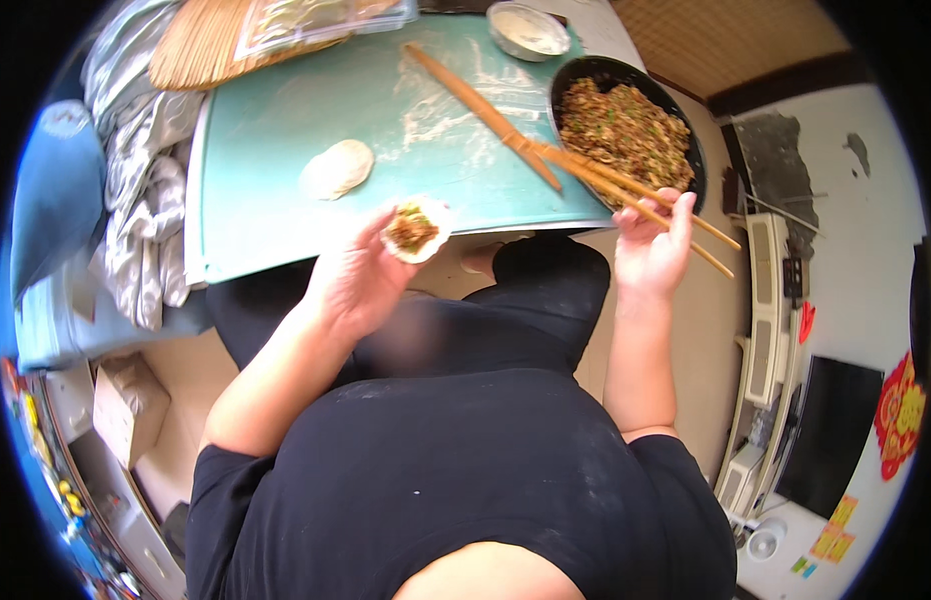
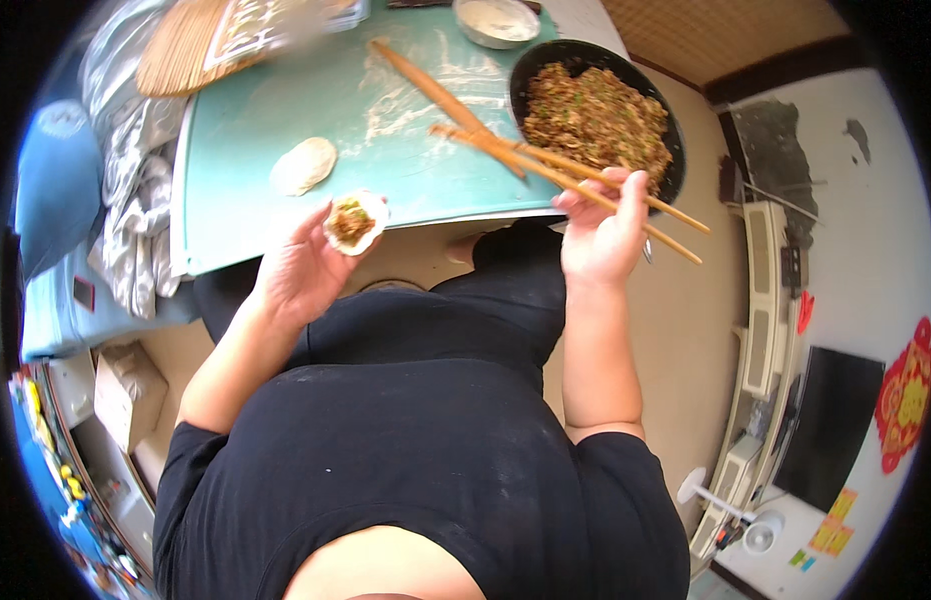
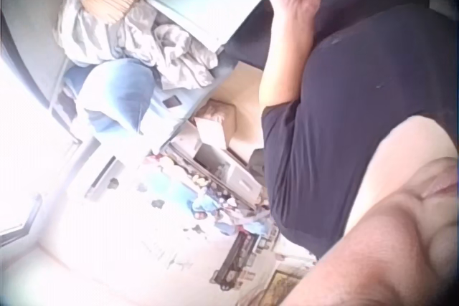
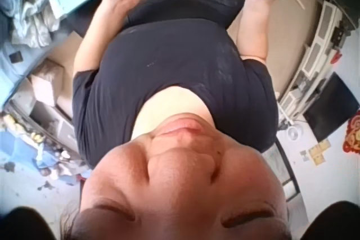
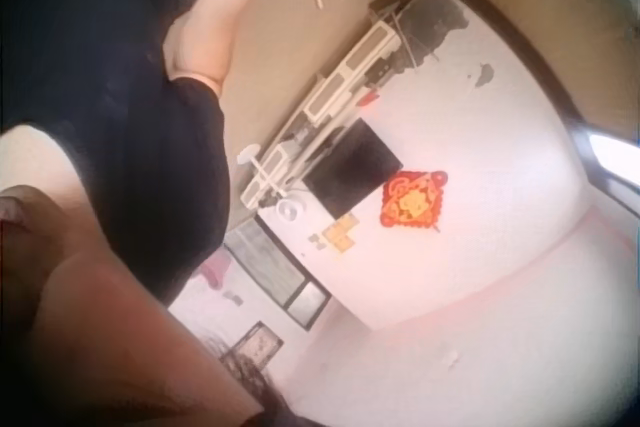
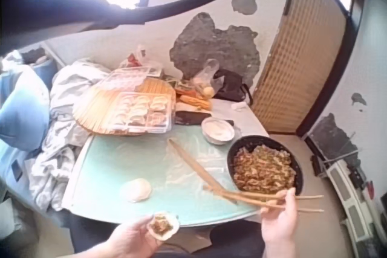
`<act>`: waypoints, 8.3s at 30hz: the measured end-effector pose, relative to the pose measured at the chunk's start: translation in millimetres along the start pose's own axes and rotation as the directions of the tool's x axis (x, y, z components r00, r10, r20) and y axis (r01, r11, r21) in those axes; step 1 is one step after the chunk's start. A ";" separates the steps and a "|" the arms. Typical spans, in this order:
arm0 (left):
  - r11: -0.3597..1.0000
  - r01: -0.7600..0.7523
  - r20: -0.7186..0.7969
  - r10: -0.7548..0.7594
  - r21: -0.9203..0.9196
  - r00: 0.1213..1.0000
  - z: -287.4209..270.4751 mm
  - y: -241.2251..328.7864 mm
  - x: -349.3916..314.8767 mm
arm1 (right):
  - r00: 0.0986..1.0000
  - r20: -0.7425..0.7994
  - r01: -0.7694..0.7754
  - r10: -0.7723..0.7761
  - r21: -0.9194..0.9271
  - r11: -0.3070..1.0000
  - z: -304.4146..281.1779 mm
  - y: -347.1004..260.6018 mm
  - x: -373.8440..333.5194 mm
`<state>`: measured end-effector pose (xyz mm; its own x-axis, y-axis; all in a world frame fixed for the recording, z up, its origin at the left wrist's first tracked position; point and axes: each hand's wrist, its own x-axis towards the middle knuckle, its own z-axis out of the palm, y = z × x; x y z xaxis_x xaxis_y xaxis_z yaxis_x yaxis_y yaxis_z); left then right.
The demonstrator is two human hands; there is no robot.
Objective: The person rolls small dough balls into flat circular wrappers using a rolling pin on a floured board. They then use chopsticks to place a meat and vegetable filling onto a wrapper and fold it into a dumpling shape.
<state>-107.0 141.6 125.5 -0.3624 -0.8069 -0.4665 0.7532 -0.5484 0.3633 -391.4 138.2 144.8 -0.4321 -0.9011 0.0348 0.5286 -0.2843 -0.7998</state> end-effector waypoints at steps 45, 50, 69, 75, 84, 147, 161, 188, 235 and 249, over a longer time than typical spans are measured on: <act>0.947 -0.023 0.199 -0.044 0.321 0.979 8.4 -2.2 -20.7 | 0.004 0.986 1.000 -0.164 -0.003 0.008 68.5 49.7 -52.6; 0.940 -0.021 0.194 -0.048 0.339 0.980 14.2 -3.0 -22.0 | 0.139 0.974 0.988 -0.177 -0.125 0.091 68.0 52.1 -57.0; 0.831 -0.154 0.245 0.023 0.534 0.969 10.4 -2.9 -26.2 | 0.491 0.860 0.817 -0.137 -0.401 0.414 79.2 41.4 -64.3; 0.839 -0.099 0.208 -0.017 0.534 0.978 12.5 1.4 -26.5 | 0.326 0.939 0.914 -0.113 -0.282 0.293 78.4 36.7 -63.8; 0.945 -0.007 0.259 -0.082 0.328 0.962 8.2 1.4 -23.4 | 0.234 0.966 0.955 -0.115 -0.205 0.216 75.5 37.4 -57.4; 0.973 0.018 0.264 -0.080 0.230 0.961 14.2 -4.8 -0.4 | 0.953 0.274 0.177 -0.128 -0.164 0.970 -31.9 -58.7 -6.2; 0.936 -0.076 0.293 -0.030 0.345 0.956 17.2 3.1 -17.9 | 0.842 0.538 0.159 -0.028 -0.199 0.967 -2.5 -28.1 -24.5; 0.920 -0.028 0.278 -0.089 0.391 0.956 23.1 -2.3 -11.8 | 0.939 0.321 -0.119 0.123 -0.032 0.992 -11.0 -5.0 -26.7; 0.941 -0.022 0.248 -0.066 0.339 0.967 10.4 -6.5 -16.7 | 0.327 0.944 0.909 -0.036 -0.304 0.286 70.1 39.9 -55.5; 0.606 -0.264 0.313 0.027 0.750 0.949 14.1 -4.2 -25.3 | 0.458 0.886 0.839 -0.077 -0.401 0.369 79.5 30.7 -54.1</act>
<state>-108.8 161.3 147.2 -0.4951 -0.8498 -0.1808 0.1410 -0.2839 0.9484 -293.7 152.2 166.0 0.4086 -0.6802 0.6086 -0.4605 -0.7294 -0.5059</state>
